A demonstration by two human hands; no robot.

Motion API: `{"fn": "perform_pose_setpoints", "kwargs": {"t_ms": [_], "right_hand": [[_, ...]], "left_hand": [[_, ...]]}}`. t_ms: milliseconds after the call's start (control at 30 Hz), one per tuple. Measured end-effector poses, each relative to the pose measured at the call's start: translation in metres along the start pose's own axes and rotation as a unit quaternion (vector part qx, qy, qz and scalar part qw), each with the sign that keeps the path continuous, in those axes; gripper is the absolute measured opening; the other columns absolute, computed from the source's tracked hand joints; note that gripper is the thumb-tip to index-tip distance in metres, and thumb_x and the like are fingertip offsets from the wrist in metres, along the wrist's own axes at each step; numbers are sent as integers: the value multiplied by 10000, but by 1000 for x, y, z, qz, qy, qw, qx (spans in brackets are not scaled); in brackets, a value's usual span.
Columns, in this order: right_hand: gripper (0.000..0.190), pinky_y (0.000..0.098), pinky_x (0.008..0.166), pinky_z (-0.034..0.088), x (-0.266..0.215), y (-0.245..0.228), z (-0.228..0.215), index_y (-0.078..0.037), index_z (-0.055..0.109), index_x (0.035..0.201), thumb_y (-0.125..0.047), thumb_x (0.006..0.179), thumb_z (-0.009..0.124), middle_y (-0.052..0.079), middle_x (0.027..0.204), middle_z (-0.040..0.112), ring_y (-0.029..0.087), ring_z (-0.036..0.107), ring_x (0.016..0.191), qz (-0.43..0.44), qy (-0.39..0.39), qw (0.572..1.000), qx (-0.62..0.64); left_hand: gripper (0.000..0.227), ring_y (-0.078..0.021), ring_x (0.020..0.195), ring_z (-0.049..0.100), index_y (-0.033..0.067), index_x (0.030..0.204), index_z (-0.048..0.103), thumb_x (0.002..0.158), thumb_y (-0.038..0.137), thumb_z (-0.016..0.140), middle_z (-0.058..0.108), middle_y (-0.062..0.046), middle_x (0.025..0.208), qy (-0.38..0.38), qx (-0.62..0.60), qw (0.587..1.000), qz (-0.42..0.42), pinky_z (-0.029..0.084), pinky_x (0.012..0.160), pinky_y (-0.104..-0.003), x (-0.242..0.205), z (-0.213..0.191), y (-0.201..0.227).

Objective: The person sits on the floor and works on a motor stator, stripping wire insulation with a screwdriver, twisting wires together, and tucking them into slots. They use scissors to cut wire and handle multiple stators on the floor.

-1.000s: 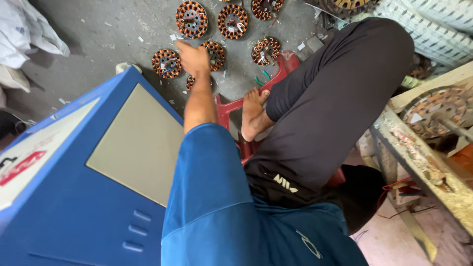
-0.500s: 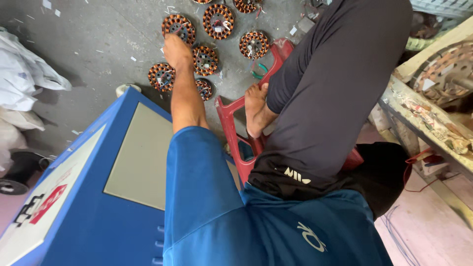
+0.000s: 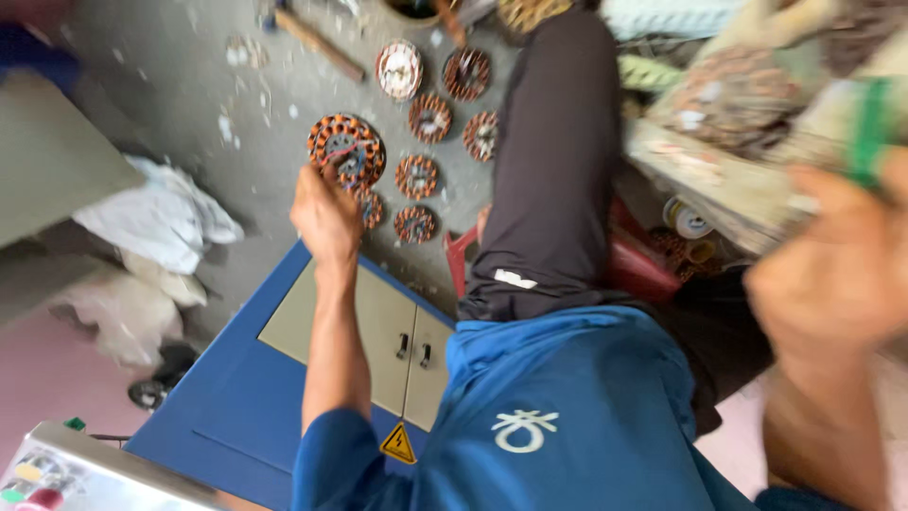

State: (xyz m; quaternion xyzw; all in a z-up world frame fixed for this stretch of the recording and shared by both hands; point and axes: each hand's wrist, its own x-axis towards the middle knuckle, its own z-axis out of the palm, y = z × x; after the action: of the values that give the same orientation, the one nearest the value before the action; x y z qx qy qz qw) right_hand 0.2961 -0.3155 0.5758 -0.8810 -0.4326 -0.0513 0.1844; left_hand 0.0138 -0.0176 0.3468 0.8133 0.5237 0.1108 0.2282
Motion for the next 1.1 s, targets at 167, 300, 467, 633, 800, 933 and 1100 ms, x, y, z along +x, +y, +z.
{"fn": "perform_pose_setpoints", "kwargs": {"t_ms": [167, 300, 467, 633, 800, 933, 1100], "right_hand": [[113, 431, 814, 570, -25, -9, 11, -30, 681, 1009, 38, 925, 712, 218, 1100, 651, 320, 668, 924, -179, 188, 958, 121], [87, 362, 828, 603, -99, 7, -16, -40, 616, 989, 25, 943, 651, 218, 1108, 596, 253, 680, 923, -76, 302, 927, 211], [91, 358, 887, 549, -143, 56, -67, 1, 678, 1088, 74, 1034, 674, 177, 1152, 651, 305, 666, 1003, 208, 340, 917, 31], [185, 419, 976, 508, -144, 110, -102, -19, 721, 1097, 83, 947, 684, 131, 1155, 661, 345, 633, 1108, 276, 282, 918, -42], [255, 422, 1027, 482, -146, 138, -108, -29, 735, 1085, 120, 894, 654, 129, 1193, 644, 366, 588, 1172, 279, 259, 921, -81], [233, 418, 1058, 487, -150, 137, -104, -24, 727, 1112, 100, 925, 665, 170, 1314, 611, 367, 595, 1209, 274, 311, 906, -81], [97, 347, 1062, 523, -153, 115, -99, -5, 723, 1122, 19, 1028, 724, 106, 1277, 641, 260, 655, 1177, 255, 356, 897, 67]], "left_hand": [[52, -392, 784, 629, -8, 1057, 646, 1021, -24, 611, 625, -214, 904, 92, -38, 976, 193, 515, 712, -456, -10, -89, 98], [188, -258, 735, 643, -26, 1071, 633, 1195, 54, 517, 637, -142, 899, 122, -85, 946, 288, 511, 709, -355, -23, -135, 177], [320, -221, 727, 660, -38, 1086, 645, 1236, 190, 478, 644, -88, 840, 130, -182, 878, 424, 502, 666, -327, -37, -157, 276], [265, -231, 771, 681, -2, 1133, 660, 1240, 208, 539, 686, -98, 918, 64, -228, 802, 548, 537, 710, -322, -61, -161, 360], [97, -258, 694, 622, 16, 1120, 660, 1114, 105, 621, 663, -115, 939, 3, -240, 720, 651, 508, 643, -362, -81, -148, 427], [145, -282, 754, 572, 16, 1166, 614, 1058, 73, 693, 573, -93, 901, -28, -238, 665, 708, 474, 656, -398, -92, -128, 467], [255, -282, 800, 569, -14, 1207, 602, 983, 22, 718, 548, -93, 906, -42, -237, 639, 730, 493, 705, -403, -96, -111, 484]]}}
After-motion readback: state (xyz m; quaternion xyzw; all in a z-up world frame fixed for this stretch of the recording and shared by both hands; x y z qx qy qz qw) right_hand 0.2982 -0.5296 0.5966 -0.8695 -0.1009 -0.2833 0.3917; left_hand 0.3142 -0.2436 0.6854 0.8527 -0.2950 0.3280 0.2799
